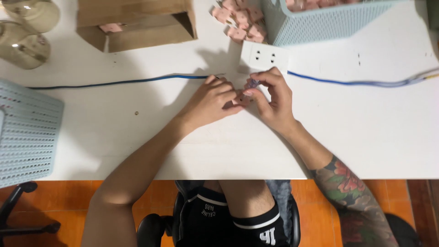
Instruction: Assembling small electrical components by hand and using a screwdriver to fasten parts.
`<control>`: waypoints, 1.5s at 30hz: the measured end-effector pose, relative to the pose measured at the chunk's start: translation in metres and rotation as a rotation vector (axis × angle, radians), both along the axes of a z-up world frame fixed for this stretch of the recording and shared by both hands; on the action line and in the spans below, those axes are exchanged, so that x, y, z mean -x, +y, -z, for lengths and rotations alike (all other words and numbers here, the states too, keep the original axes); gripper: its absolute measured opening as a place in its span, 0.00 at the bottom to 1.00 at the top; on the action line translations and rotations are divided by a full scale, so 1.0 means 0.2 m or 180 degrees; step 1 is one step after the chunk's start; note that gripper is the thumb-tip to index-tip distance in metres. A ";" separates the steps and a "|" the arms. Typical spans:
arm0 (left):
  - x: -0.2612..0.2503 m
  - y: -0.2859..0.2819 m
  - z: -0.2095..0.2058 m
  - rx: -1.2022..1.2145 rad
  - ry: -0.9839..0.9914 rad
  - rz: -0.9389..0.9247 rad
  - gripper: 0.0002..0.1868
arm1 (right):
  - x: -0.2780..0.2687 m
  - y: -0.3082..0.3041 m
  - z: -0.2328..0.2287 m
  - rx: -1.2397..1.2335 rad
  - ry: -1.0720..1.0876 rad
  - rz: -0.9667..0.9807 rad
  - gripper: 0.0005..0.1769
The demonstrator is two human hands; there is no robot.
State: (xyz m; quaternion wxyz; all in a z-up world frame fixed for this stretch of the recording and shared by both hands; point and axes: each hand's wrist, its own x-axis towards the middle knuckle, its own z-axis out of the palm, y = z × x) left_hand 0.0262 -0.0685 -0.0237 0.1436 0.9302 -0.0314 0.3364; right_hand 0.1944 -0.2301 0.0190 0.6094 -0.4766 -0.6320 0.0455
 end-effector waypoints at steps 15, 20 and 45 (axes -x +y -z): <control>-0.02 0.00 0.02 -0.0063 0.0345 -0.0033 0.18 | 0.06 -0.02 -0.01 -0.0055 -0.0189 0.0046 0.19; -0.02 0.03 0.05 -0.0100 0.0367 0.0005 0.19 | 0.03 -0.01 0.10 -0.0204 -0.0277 0.0399 0.19; -0.03 0.06 0.05 -0.0079 0.0278 -0.0013 0.15 | 0.08 -0.01 -0.07 0.0287 -0.0050 0.0481 0.14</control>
